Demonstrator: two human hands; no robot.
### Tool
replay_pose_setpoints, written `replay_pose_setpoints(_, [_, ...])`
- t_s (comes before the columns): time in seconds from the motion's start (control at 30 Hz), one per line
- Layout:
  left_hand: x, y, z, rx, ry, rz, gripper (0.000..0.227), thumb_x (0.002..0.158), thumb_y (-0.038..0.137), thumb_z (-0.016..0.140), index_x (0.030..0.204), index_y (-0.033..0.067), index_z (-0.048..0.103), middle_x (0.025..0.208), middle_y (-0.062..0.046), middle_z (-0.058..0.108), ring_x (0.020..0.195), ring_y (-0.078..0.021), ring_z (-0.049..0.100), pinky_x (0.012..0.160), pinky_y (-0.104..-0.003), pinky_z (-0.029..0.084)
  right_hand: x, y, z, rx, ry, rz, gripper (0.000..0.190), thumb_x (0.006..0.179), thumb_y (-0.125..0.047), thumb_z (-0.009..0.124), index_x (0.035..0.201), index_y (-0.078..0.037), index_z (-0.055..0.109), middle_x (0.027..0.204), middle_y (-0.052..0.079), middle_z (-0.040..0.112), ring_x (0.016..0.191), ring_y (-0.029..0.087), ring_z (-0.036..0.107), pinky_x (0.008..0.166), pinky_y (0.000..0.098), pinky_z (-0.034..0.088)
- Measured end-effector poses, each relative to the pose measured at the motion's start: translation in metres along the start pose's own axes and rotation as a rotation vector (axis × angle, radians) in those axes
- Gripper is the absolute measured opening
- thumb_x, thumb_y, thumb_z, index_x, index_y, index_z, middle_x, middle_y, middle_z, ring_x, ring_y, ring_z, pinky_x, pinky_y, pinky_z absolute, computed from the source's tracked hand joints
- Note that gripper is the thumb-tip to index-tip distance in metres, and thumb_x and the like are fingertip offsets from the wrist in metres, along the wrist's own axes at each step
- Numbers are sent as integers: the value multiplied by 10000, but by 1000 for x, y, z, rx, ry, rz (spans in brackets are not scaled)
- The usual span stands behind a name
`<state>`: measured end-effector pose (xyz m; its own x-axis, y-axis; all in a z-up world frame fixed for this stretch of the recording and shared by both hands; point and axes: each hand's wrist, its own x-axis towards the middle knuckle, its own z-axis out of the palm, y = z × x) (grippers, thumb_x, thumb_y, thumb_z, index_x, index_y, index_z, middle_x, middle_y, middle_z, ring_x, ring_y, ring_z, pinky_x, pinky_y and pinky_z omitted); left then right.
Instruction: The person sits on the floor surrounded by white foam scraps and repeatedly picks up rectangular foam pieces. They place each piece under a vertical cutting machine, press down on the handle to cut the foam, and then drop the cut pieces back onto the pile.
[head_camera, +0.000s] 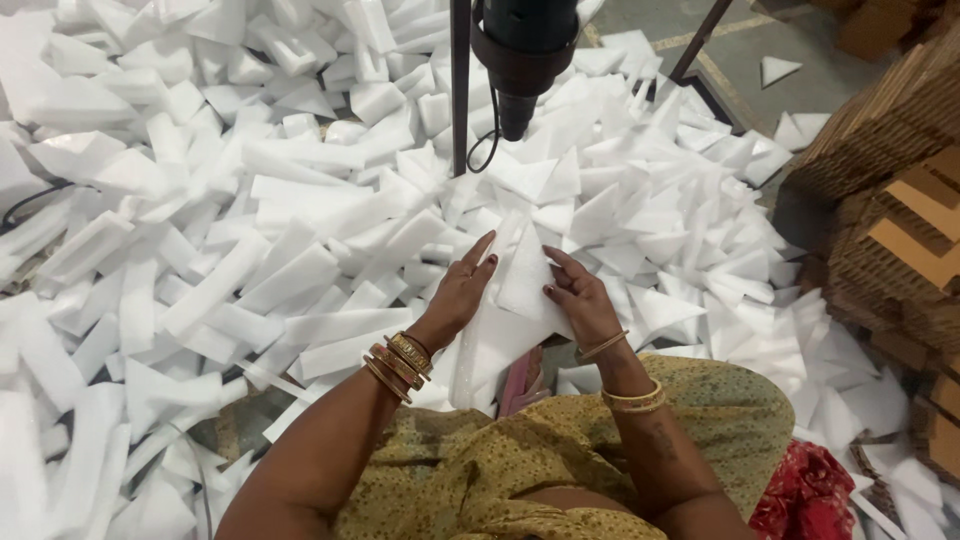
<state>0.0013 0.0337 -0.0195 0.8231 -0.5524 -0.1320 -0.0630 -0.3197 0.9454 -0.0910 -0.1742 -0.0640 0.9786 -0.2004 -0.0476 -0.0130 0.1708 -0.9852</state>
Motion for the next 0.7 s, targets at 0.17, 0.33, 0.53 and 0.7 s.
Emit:
replay_pose_setpoints(0.17, [-1, 0, 10, -171, -49, 189, 558, 1077, 330, 430, 1586, 110, 365, 1196, -145, 689, 1080, -185, 622, 980, -333, 478, 5, 7, -8, 101, -15, -5, 567, 924, 84, 618, 1473, -49, 570, 1201, 88, 705, 1052, 148, 606, 913, 269, 500])
replay_pose_setpoints(0.33, [-5, 4, 16, -134, -67, 29, 598, 1115, 350, 376, 1678, 164, 302, 885, -226, 523, 878, -245, 475, 875, -383, 488, 8, 6, -9, -24, 43, -27, 549, 922, 83, 638, 1451, -61, 603, 1220, 72, 700, 1045, 101, 586, 914, 237, 498])
replay_pose_setpoints(0.53, [-7, 0, 21, -92, -34, 139, 586, 1104, 387, 351, 1642, 176, 254, 1266, -165, 553, 1194, -212, 508, 1079, -357, 369, 8, -3, -12, 7, 49, -6, 535, 904, 72, 642, 1425, -45, 602, 1201, 82, 707, 1022, 109, 627, 889, 257, 531])
replay_pose_setpoints(0.7, [-2, -4, 24, -192, -44, -21, 595, 1094, 382, 327, 1664, 223, 263, 1312, -267, 575, 1196, -341, 524, 1111, -388, 416, 20, -9, -15, -59, 14, -47, 529, 887, 84, 652, 1405, -17, 613, 1173, 54, 683, 1016, 106, 607, 888, 246, 521])
